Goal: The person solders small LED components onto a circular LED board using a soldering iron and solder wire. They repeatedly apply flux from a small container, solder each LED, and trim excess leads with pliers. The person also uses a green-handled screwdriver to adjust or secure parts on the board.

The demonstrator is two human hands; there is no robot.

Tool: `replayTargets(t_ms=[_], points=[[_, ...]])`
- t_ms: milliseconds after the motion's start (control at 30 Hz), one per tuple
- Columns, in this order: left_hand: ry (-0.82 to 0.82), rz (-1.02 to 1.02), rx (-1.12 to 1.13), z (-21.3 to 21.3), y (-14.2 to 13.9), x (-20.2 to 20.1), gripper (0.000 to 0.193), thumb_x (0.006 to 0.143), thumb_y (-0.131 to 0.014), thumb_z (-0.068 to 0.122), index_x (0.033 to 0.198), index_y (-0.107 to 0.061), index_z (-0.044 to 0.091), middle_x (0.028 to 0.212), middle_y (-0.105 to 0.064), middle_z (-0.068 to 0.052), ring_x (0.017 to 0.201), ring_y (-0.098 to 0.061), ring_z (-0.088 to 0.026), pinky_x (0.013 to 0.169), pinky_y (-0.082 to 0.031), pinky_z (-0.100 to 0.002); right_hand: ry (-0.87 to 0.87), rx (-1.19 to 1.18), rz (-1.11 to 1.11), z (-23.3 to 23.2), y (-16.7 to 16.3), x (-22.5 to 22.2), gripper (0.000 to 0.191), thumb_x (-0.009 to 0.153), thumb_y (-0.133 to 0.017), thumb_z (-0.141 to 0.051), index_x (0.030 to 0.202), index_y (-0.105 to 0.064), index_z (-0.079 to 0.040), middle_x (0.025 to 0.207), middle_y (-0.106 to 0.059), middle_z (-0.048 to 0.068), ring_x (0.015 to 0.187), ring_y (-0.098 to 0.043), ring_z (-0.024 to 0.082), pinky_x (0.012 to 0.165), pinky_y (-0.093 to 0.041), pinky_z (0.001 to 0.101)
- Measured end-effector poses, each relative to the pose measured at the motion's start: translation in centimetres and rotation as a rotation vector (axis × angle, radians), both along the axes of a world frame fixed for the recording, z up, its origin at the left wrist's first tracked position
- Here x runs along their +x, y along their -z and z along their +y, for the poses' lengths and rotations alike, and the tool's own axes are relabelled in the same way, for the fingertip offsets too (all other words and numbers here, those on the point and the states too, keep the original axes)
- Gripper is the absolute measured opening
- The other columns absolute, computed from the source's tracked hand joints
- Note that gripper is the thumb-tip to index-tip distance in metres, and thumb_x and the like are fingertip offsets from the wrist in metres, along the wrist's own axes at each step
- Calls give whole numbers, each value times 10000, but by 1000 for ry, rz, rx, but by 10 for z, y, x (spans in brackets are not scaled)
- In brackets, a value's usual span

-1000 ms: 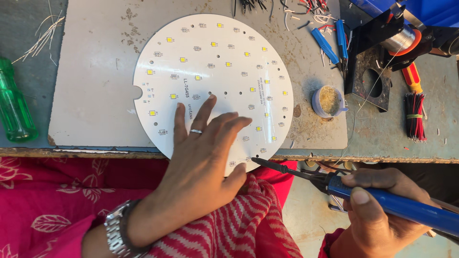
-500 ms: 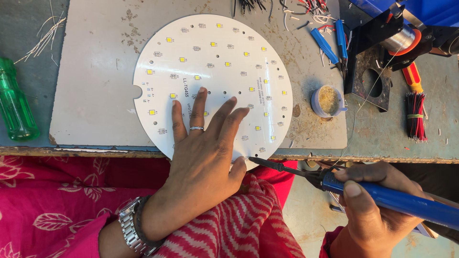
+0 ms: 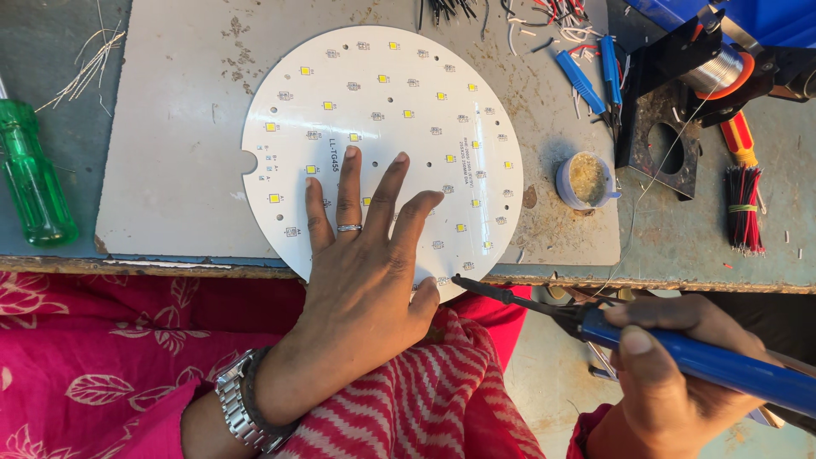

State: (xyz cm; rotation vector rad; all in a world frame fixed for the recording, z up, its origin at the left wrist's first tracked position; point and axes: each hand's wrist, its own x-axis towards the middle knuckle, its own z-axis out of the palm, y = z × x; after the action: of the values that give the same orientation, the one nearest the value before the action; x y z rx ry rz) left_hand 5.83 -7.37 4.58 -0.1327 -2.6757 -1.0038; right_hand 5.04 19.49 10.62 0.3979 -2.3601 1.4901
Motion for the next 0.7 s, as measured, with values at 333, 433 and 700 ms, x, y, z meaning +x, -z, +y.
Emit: replayTargets(t_ms=[333,433,700], points=[[1,-5,9,0,1,-1,851,621,-809,226,1385,-472,65,1543,-304,-313,1475,-46,-572,1104,7,-779,-29,39,31,-2,2,3,206,924,-726,-119,952,-680,80,789,-698,163,523,-623,110,548,-510,196],[1,6,9,0,2,0,846,625,-809,227,1384,-472,65,1546,-301,-317,1479,-42,-573,1112,10,-781,-24,93,21,-9,-2,0,203,877,-722,-121,946,-678,65,797,-703,158,526,-641,116,533,-526,207],[-2,-13,14,0,1,-1,839,605,-815,223,1363,-495,58,1569,-258,-309,1473,-13,-579,1103,12,-785,-126,301,36,-19,-25,-5,183,807,-731,-139,882,-690,23,796,-731,114,568,-705,115,590,-565,218]])
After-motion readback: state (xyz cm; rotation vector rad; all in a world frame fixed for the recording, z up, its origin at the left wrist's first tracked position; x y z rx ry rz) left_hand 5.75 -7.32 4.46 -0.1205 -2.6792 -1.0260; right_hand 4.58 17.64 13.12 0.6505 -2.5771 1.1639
